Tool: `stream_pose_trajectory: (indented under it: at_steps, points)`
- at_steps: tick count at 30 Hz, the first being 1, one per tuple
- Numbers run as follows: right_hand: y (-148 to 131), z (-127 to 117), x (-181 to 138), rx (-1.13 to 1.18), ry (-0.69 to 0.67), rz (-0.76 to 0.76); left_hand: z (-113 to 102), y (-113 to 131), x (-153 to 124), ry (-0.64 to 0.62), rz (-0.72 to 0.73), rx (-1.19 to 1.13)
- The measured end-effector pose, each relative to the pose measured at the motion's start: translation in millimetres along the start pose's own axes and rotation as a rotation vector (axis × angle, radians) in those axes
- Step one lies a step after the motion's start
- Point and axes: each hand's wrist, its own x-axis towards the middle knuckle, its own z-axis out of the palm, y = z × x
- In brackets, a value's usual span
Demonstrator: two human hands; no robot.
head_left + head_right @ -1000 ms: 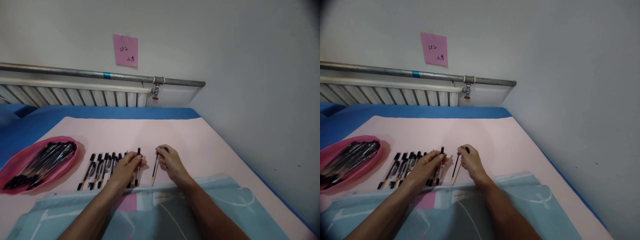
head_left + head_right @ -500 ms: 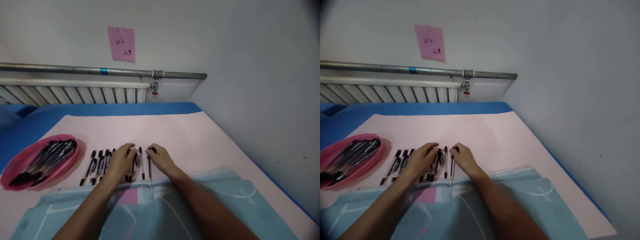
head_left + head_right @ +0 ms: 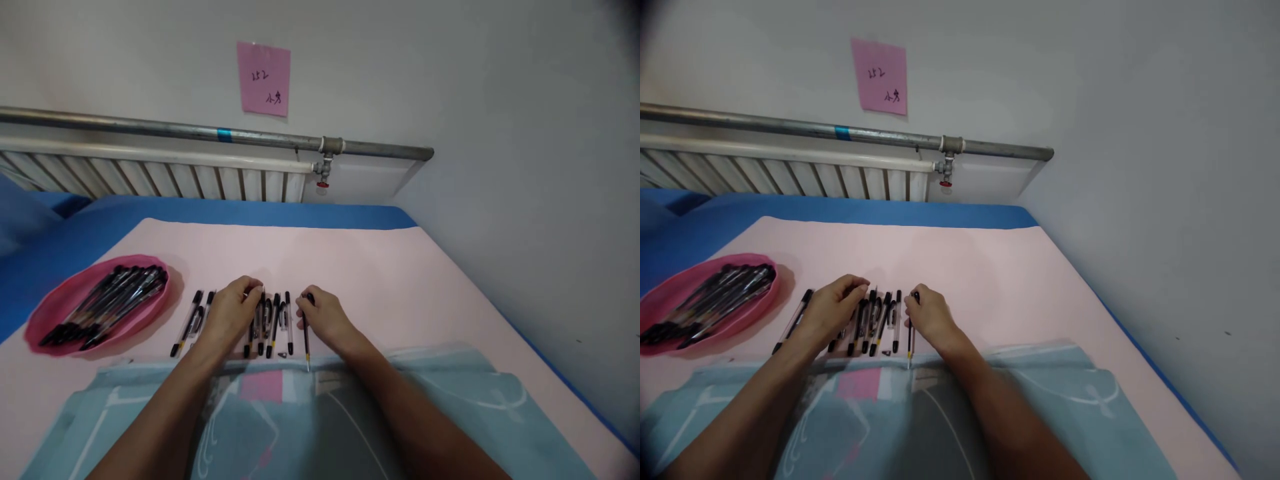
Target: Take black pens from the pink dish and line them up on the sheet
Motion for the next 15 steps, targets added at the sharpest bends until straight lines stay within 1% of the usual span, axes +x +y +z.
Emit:
stream_pose_trajectory:
  at_steps: [6,8,10,12,15]
  points:
    - [-8.4,6.6,-0.9,0.100,-0.045,0.074,0.3,-5.3,1.3,-0.002,0.023,-0.014]
    - [-10.2,6.1,-0.9,0.125,-0.034,0.081,1.8,-7.8,2.0,-0.007,0.037,-0.022]
    - [-12.5,3.3,-1.0,0.186,0.000,0.048,3.8,-8.4,1.6,-0.020,0.053,-0.033]
    - [-15.6,-0.4,-1.3,0.328,0.039,0.015,6.9,-6.1,-1.1,-0.069,0.085,-0.075]
    - [-20.9,-3.4,-2.9,0.625,0.048,0.032,14.2,2.2,-9.1,-0.243,0.131,-0.186]
